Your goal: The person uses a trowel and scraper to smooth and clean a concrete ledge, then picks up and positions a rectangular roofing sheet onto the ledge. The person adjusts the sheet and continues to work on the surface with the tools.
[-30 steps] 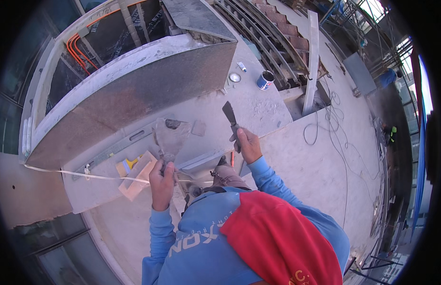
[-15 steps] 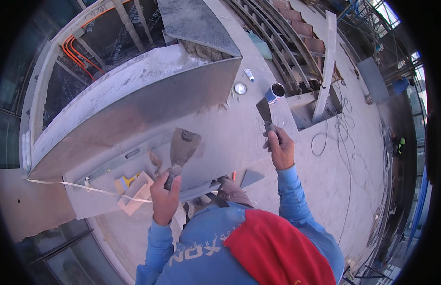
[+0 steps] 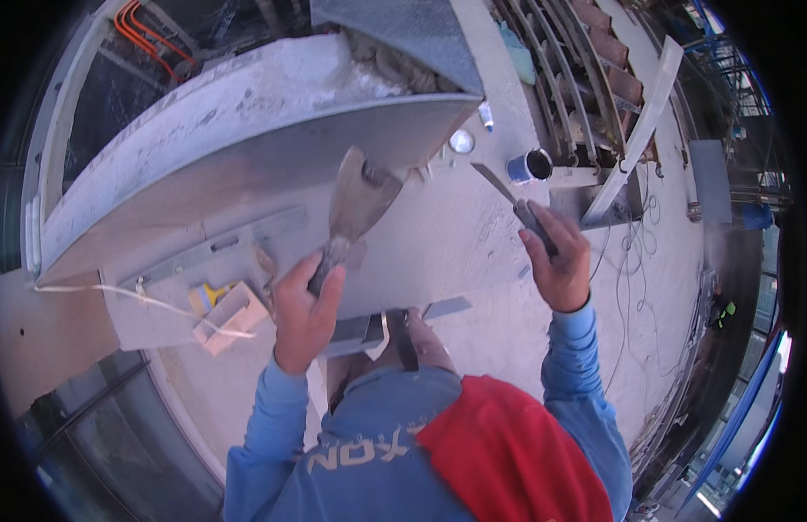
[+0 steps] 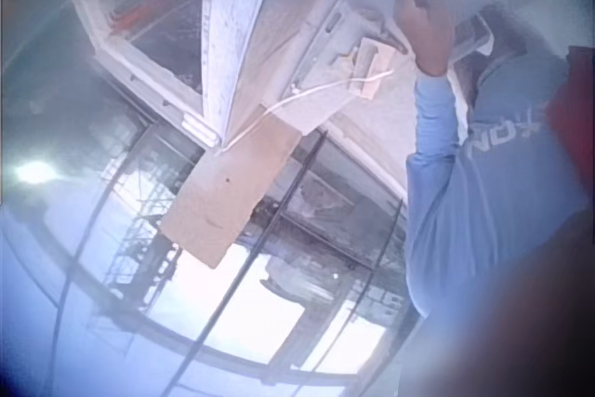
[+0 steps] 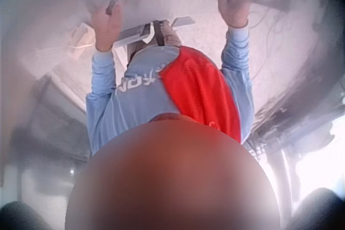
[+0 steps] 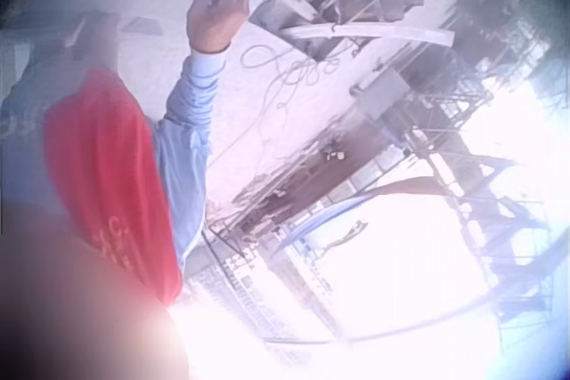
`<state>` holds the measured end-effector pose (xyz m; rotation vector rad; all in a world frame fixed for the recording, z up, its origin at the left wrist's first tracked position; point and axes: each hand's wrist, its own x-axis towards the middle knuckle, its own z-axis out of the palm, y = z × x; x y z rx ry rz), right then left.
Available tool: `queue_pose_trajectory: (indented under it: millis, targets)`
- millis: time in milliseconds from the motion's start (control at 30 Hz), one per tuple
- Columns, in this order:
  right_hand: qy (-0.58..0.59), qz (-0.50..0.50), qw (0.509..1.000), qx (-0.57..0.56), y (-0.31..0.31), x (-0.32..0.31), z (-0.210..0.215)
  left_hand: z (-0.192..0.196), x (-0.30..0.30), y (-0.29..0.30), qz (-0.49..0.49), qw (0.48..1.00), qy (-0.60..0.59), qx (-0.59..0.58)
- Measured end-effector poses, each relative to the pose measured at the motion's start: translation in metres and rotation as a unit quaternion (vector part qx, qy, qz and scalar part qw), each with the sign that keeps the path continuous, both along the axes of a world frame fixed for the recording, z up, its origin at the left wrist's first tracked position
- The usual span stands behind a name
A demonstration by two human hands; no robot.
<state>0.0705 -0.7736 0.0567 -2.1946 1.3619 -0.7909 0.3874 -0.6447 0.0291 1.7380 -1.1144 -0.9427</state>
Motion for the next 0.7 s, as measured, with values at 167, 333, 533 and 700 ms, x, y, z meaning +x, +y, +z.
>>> queue_pose_trajectory:
  millis: [167, 333, 533, 700]
  targets:
    - [0.079, 0.081, 0.987, -0.111, 0.014, 0.032, 0.047, 0.019, 0.015, 0.001, -0.021, 0.987, 0.155, 0.027]
    - [0.132, 0.115, 0.964, -0.201, 0.036, 0.053, 0.084, 0.044, 0.046, 0.016, -0.083, 0.970, 0.219, 0.056]
    - [0.153, 0.139, 0.947, -0.245, 0.053, 0.076, 0.104, 0.064, 0.072, 0.036, -0.106, 0.960, 0.258, 0.019]
    - [0.147, 0.134, 0.949, -0.247, 0.061, 0.087, 0.104, 0.079, 0.085, 0.043, -0.156, 0.967, 0.198, 0.034]
